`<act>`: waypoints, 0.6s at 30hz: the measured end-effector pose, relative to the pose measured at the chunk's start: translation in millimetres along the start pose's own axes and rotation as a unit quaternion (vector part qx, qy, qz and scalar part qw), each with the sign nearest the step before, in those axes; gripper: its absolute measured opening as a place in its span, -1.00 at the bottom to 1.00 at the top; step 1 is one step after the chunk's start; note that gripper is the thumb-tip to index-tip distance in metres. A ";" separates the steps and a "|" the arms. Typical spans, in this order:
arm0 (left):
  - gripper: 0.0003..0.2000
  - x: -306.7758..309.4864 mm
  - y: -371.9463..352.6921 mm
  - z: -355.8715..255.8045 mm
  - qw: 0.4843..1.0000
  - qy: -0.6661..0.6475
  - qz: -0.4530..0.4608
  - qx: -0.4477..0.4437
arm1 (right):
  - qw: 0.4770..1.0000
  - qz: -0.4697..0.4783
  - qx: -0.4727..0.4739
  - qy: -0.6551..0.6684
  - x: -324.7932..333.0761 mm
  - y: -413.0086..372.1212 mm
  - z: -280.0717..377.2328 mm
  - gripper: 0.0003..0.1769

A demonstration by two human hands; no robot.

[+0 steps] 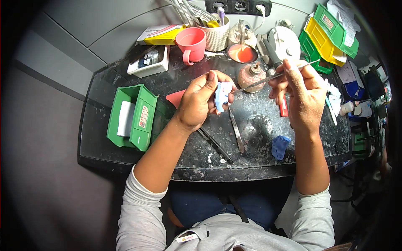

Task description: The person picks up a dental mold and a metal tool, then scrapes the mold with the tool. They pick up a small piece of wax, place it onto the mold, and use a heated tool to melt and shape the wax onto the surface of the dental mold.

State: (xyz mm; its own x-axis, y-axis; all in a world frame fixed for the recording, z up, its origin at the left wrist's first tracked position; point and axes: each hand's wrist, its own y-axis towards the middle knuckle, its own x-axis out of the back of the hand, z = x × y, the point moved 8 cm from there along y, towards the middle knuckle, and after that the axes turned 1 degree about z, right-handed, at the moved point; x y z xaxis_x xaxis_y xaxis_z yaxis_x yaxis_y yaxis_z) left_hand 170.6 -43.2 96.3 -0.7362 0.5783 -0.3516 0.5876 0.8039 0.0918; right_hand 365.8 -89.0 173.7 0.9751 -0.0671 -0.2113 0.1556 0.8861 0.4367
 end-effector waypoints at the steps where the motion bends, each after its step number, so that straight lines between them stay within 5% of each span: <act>1: -0.51 0.3 0.4 0.2 1.000 -0.006 0.004 0.000 | 1.000 -0.009 0.002 -0.006 3.1 0.9 0.3 -0.75; 9: -0.49 5.1 2.0 0.0 0.998 -0.057 -0.005 0.013 | 0.971 -0.090 -0.026 -0.218 40.3 21.1 -6.8 -0.75; 18: -0.50 11.2 3.9 0.5 0.996 -0.083 -0.009 0.005 | 0.971 -0.085 -0.030 -0.221 52.9 28.0 -17.2 -0.76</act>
State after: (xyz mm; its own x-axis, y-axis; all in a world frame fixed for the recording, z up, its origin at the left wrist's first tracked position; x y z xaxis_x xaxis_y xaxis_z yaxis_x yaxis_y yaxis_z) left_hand 164.8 -33.7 92.2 -0.6809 0.5327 -0.5026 0.5797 0.8114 0.0747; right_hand 419.0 -59.8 159.7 0.9105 -0.3936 0.1267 0.3235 0.8690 0.3745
